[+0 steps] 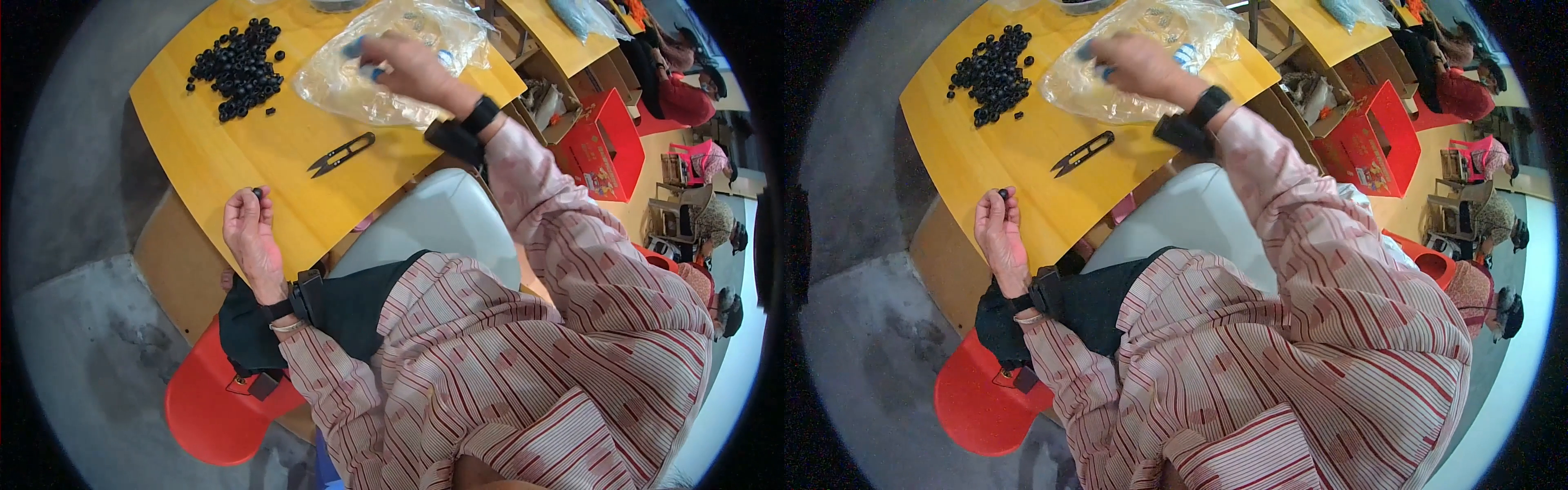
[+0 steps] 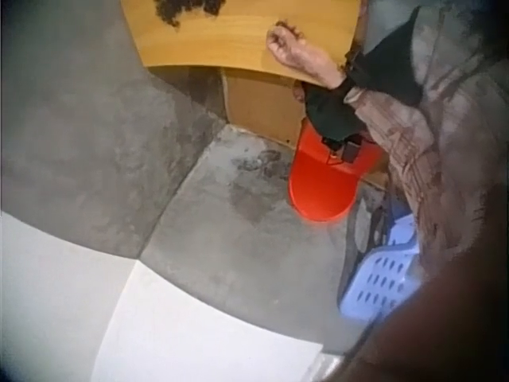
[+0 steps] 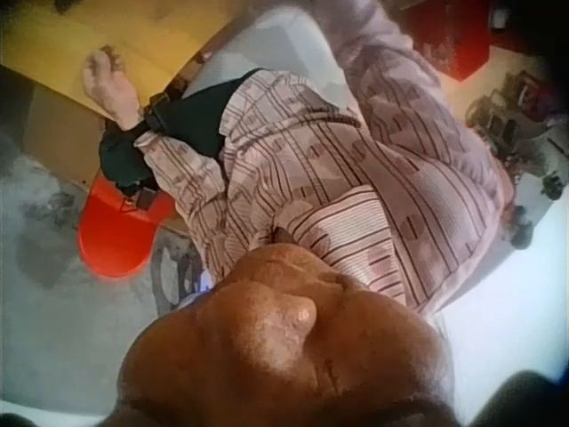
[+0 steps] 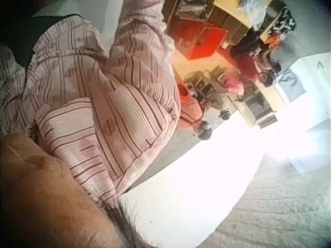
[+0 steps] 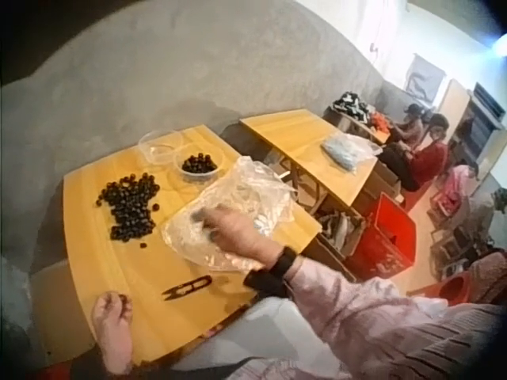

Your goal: The person picks up small black components from the table and attaches them together by hand.

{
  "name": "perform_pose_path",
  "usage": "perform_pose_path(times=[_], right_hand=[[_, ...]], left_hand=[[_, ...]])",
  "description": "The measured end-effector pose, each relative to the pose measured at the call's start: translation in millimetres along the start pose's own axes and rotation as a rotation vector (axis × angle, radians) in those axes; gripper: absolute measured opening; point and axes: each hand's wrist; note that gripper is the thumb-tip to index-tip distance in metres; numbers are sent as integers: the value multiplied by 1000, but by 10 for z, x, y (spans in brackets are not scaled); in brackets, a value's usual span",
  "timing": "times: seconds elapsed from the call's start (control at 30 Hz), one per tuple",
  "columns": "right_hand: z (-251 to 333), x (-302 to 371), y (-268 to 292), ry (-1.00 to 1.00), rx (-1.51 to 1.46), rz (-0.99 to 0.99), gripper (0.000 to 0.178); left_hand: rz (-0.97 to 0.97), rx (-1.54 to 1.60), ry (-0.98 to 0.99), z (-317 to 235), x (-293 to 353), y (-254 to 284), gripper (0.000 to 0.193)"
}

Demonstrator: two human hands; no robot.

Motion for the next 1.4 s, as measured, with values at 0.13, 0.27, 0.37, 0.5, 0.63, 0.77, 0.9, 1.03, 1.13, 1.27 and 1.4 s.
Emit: perform_pose_path(times=[0.13,0.27,0.37,0.5,0.63,0.77,0.9,1.03,1.13,1.27,1.4], right_hand=[[-511,17,82,16,25,163,31],[-562,34,107,90,-5,230,31],[-552,21,79,158,86,253,30],[-551,-3,58,108,132,264,28],[-556,49,45,78,160,285,27],[-551,83,-27,40,151,289,28],[-544,91,-31,43,147,272,30],[-509,102,12,51,148,209,29],[-428,63,155,91,132,154,30],[-456,3,130,112,57,100,30],[-406,-31,54,107,-94,94,28]], left_hand=[[15,-27,8,5,-1,-39,16],[18,-29,11,11,19,-28,17],[12,-28,18,7,22,-37,17],[28,-36,21,3,20,-27,17],[31,-40,29,6,11,-20,17],[36,-34,31,10,7,-25,17],[39,-28,34,11,0,-28,17],[34,-37,35,5,7,-45,17],[37,-40,36,23,5,-28,17],[64,-50,27,25,0,-35,17],[103,-33,17,49,3,-83,18]])
Point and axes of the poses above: each hand's wrist, its own x-axis away from the middle knuckle, its own y-axis out of the back of the hand, z = x × y, and after that the axes turned 2 degrees about x, right-handed
